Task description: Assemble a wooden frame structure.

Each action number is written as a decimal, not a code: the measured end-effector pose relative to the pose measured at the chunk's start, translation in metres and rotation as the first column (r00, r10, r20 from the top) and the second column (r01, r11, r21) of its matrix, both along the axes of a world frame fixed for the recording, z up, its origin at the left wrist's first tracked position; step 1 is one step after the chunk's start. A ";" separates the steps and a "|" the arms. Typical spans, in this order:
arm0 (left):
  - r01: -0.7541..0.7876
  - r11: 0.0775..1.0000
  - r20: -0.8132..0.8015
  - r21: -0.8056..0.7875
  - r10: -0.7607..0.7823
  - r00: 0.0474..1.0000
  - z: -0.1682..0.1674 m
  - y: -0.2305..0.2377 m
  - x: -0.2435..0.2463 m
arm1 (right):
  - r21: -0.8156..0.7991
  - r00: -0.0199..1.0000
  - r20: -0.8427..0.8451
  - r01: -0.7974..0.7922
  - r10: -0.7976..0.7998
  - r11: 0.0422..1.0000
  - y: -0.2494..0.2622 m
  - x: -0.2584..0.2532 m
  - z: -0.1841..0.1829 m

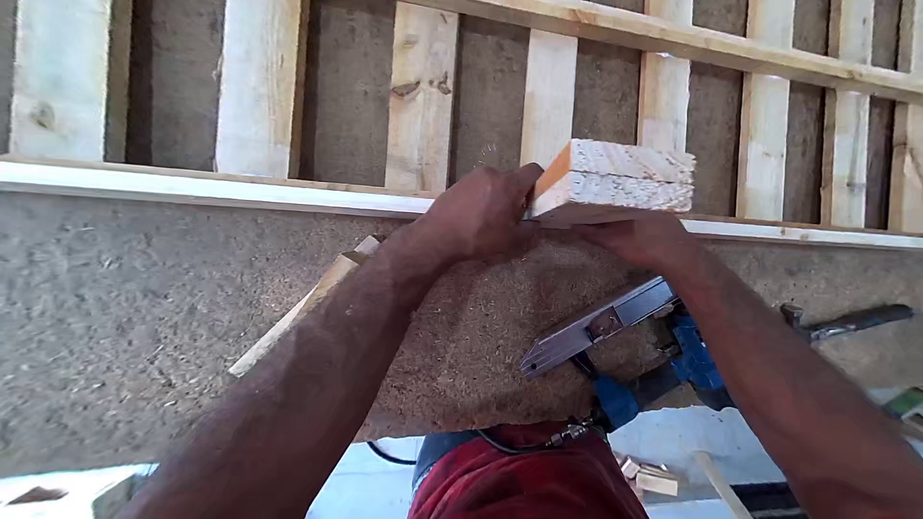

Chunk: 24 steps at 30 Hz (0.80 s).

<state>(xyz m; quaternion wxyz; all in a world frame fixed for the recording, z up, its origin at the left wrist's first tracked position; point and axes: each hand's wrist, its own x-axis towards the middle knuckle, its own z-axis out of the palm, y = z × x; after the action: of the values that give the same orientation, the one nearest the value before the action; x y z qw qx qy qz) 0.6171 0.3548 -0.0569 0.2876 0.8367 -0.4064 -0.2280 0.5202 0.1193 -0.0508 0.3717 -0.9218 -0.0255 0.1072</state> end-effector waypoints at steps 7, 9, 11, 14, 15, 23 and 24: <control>-0.003 1.000 0.059 0.009 0.003 0.998 0.000 -0.003 0.002 | 0.024 0.999 0.023 -0.047 0.046 0.999 -0.004 0.006 -0.008; 0.028 0.999 0.016 0.017 -0.028 0.999 0.002 -0.004 0.006 | 0.026 0.999 -0.018 -0.045 0.046 0.999 -0.005 0.006 -0.006; 0.059 0.998 -0.010 0.013 -0.059 0.998 0.005 -0.002 0.010 | 0.037 0.998 -0.060 -0.022 0.025 0.999 -0.005 0.007 0.000; 0.047 0.990 -0.108 0.130 -0.033 0.994 0.011 -0.003 0.012 | 0.033 0.997 -0.075 -0.023 0.025 0.999 -0.009 0.009 -0.011; 0.054 0.992 -0.110 0.115 -0.041 0.993 0.006 -0.001 0.014 | 0.039 0.999 -0.024 -0.030 0.031 0.999 -0.011 0.008 -0.016; 0.143 0.989 0.064 -0.034 -0.140 0.988 -0.034 0.007 0.022 | -0.123 0.990 0.101 0.106 -0.094 0.987 -0.026 -0.014 -0.020; 0.143 0.989 0.042 -0.042 -0.141 0.989 -0.033 0.007 0.021 | -0.126 0.974 0.145 0.192 -0.173 0.973 -0.037 -0.025 -0.022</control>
<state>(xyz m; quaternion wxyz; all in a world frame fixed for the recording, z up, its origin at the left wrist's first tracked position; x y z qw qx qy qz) 0.6386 0.3620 -0.0901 0.2815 0.8032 -0.4756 -0.2225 0.4954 0.0827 -0.0731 0.3121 -0.9490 0.0423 0.0124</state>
